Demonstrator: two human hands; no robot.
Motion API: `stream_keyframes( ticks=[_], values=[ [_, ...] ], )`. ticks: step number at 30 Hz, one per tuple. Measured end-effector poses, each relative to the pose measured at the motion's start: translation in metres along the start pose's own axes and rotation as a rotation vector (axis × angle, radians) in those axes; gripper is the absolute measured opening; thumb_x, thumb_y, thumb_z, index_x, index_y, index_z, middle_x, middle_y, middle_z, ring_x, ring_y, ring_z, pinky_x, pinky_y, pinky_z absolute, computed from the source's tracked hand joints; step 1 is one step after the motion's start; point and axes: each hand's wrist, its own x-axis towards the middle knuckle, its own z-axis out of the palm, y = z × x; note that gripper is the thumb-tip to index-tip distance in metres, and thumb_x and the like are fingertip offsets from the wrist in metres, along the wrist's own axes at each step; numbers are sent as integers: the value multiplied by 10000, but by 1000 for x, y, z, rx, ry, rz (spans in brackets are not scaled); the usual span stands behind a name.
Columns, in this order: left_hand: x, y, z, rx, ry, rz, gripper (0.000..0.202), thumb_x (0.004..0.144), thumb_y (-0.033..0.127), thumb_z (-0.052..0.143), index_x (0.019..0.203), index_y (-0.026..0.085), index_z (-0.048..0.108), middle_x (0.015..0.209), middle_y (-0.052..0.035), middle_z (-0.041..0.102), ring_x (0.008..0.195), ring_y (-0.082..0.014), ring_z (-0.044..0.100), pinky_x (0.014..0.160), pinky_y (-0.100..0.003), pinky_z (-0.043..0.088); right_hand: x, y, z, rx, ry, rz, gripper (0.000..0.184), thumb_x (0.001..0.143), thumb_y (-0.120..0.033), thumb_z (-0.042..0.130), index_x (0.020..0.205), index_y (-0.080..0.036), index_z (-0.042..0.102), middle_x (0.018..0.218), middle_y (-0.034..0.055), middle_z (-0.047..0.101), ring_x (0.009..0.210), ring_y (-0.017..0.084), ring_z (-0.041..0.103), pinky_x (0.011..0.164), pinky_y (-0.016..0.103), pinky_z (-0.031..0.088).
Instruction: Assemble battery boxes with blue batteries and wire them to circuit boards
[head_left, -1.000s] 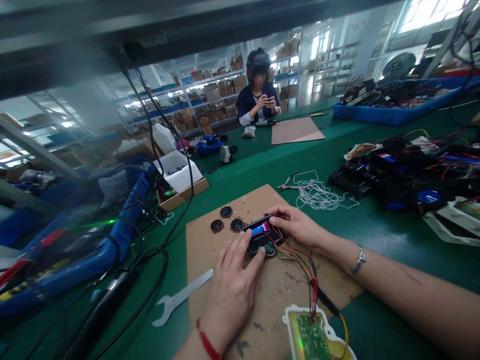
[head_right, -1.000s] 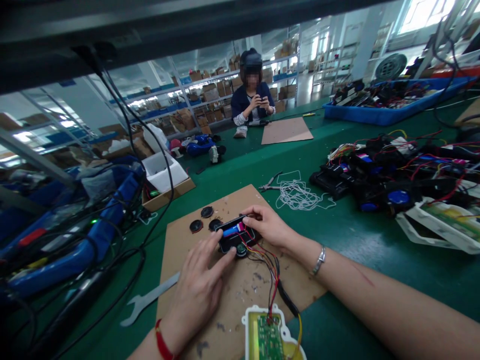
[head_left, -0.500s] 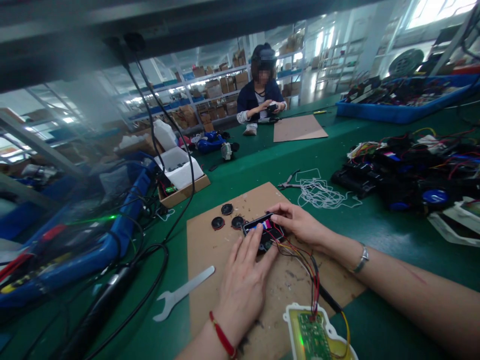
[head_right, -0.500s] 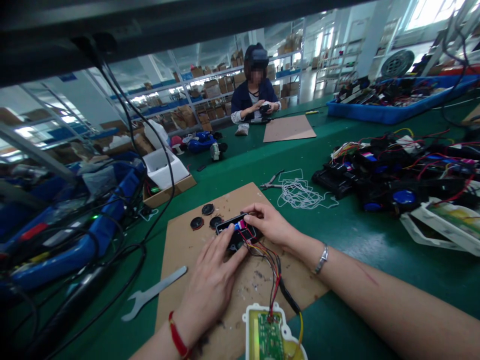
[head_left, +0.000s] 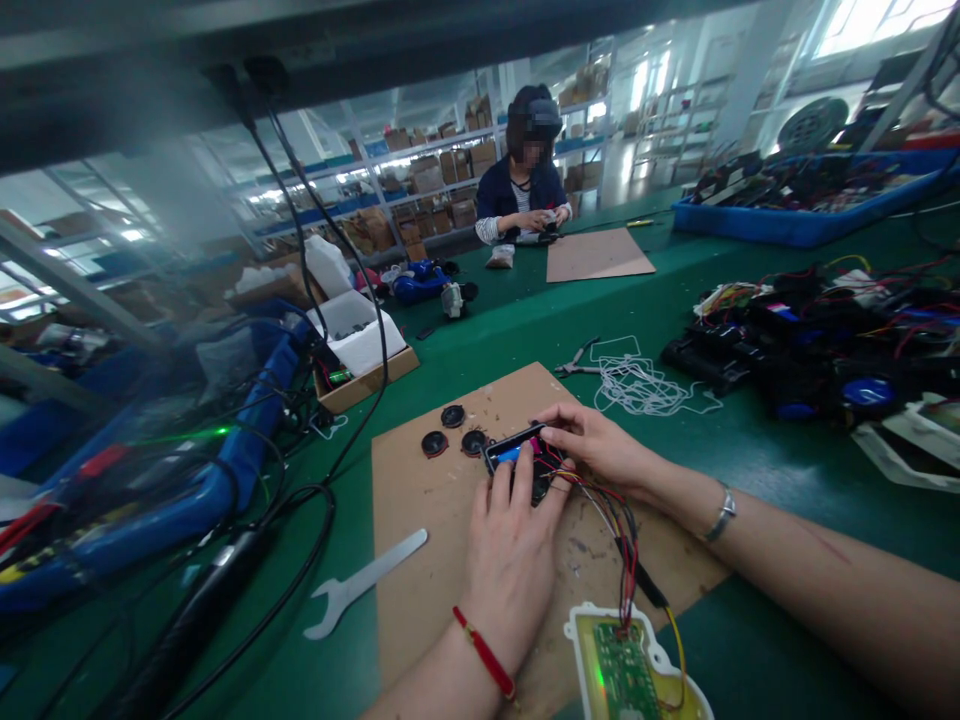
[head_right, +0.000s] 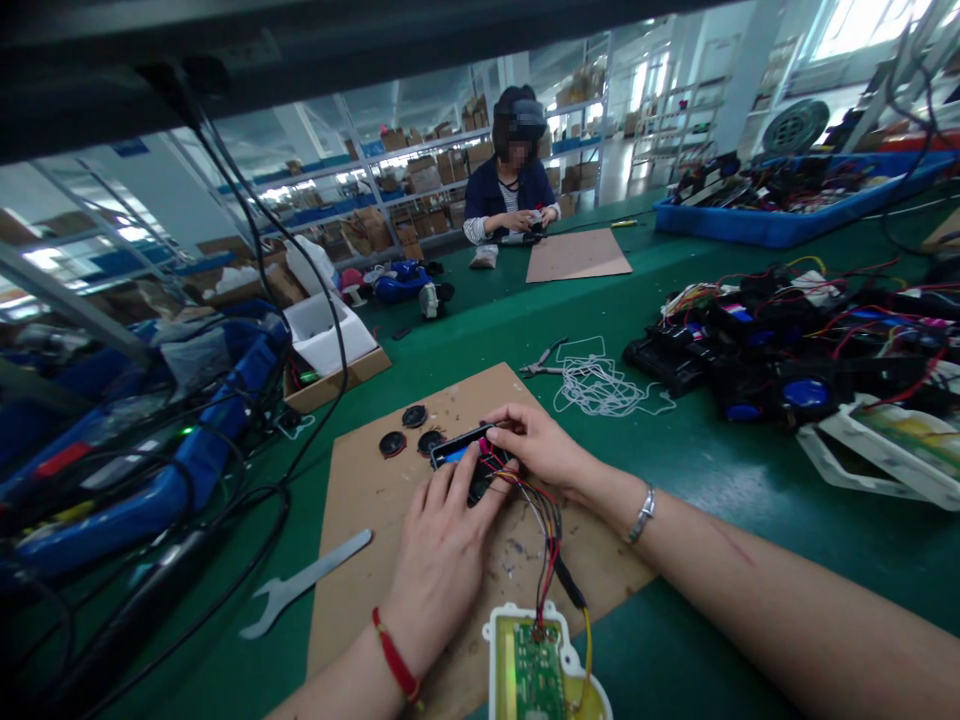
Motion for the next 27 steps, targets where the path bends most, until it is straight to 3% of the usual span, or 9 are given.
stream_keyframes(
  ticks=[6, 18, 24, 27],
  values=[
    [0, -1, 2, 5, -3, -10, 564, 844, 71, 425, 1350, 319, 420, 1382, -100, 430, 1138, -301, 461, 883, -492, 472, -1, -2, -3, 29, -1, -6, 183, 812, -322, 588, 912, -170, 605, 842, 36, 597, 685, 130, 524, 610, 271, 434],
    [-4, -4, 1, 20, 41, 22, 577, 825, 52, 455, 1315, 357, 461, 1378, -115, 431, 1146, -317, 475, 887, -502, 473, -2, -5, -26, 11, -315, -50, 395, 731, -222, 669, 1109, -191, 557, 990, 56, 624, 868, 176, 582, 747, 312, 480],
    [-5, -4, 0, -1, 68, 38, 580, 806, 48, 479, 1300, 351, 476, 1378, -109, 444, 1162, -314, 489, 913, -519, 468, 6, 1, -23, -135, -206, -138, 301, 831, -353, 587, 1069, -169, 587, 1011, 56, 622, 908, 175, 580, 841, 335, 452],
    [-14, -9, -2, -54, 117, 105, 561, 783, 49, 496, 1264, 338, 510, 1384, -101, 448, 1224, -305, 454, 946, -532, 451, 3, -4, -27, -179, -117, -128, 330, 855, -426, 538, 1062, -172, 580, 971, 56, 617, 846, 177, 579, 800, 342, 460]
  ],
)
